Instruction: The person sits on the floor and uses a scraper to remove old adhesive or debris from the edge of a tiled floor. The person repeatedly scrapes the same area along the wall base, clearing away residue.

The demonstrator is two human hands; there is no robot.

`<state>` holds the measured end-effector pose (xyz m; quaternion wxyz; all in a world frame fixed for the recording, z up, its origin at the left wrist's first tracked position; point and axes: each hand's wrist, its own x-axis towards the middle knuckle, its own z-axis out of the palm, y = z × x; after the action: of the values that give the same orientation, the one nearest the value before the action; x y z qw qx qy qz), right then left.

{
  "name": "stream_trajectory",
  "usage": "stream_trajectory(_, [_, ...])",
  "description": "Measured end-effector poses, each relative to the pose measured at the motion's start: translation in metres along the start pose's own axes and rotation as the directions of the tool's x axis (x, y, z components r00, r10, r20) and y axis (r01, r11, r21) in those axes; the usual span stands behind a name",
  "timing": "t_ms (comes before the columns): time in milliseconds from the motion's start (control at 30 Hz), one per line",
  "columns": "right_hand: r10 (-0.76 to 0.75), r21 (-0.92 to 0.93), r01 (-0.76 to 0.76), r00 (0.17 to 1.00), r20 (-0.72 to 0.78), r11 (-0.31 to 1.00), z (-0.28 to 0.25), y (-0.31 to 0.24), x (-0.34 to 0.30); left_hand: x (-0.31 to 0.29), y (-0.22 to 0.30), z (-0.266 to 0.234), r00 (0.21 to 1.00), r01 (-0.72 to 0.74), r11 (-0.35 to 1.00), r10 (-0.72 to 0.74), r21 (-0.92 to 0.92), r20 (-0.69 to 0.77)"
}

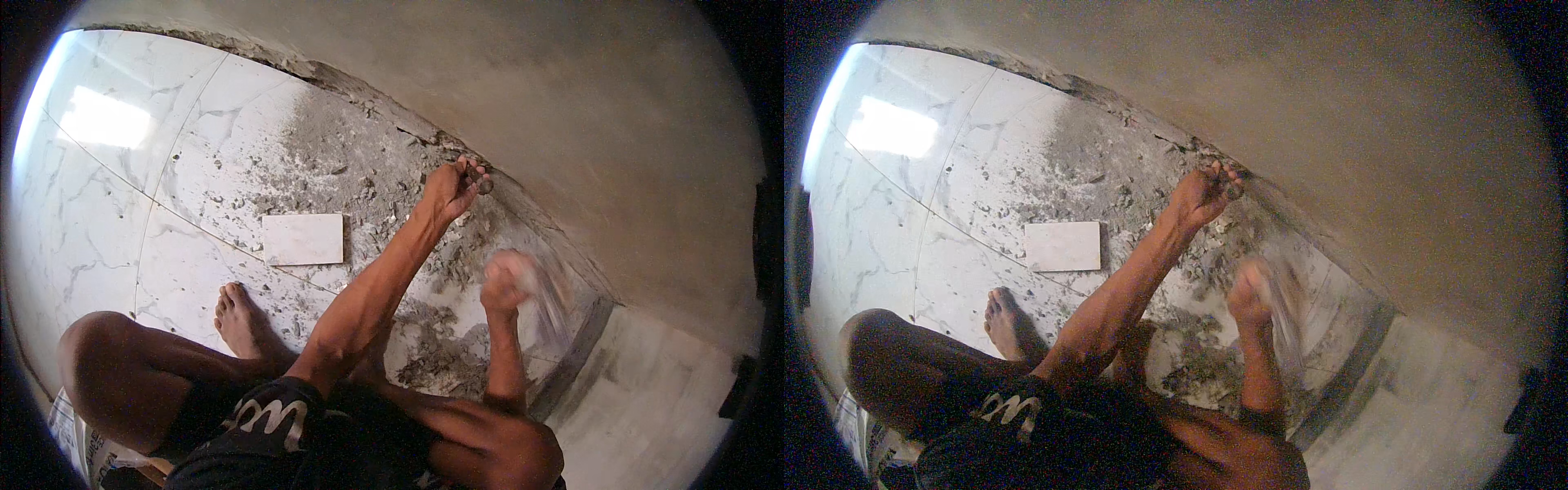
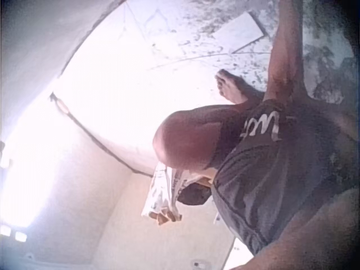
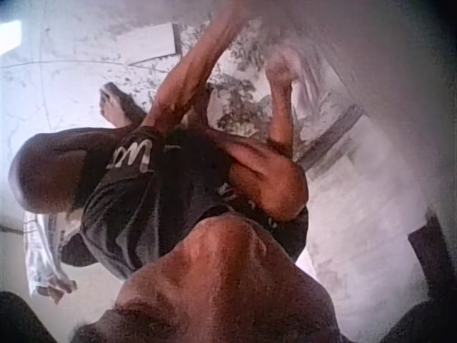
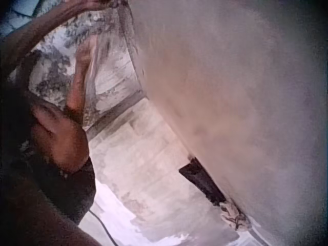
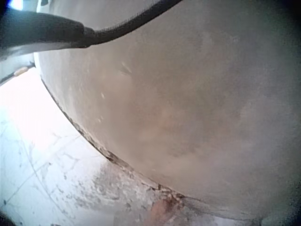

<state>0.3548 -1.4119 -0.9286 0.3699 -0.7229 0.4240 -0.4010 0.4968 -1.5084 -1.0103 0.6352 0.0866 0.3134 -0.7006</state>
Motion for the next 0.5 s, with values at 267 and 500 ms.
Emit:
stream_trajectory(267, [0.064,-0.412,-0.070,0.998,-0.027,0.909,-0.003,-0.007,-0.009,-0.001,0.006,-0.005,0.999,-0.047,0.998,0.046,0.039,0.029])
stream_trajectory(500, [0.257,-0.501,-0.193,0.965,0.060,0.843,0.016,-0.003,0.035,-0.003,0.021,-0.012,1.000,-0.031,0.993,0.030,0.112,0.004])
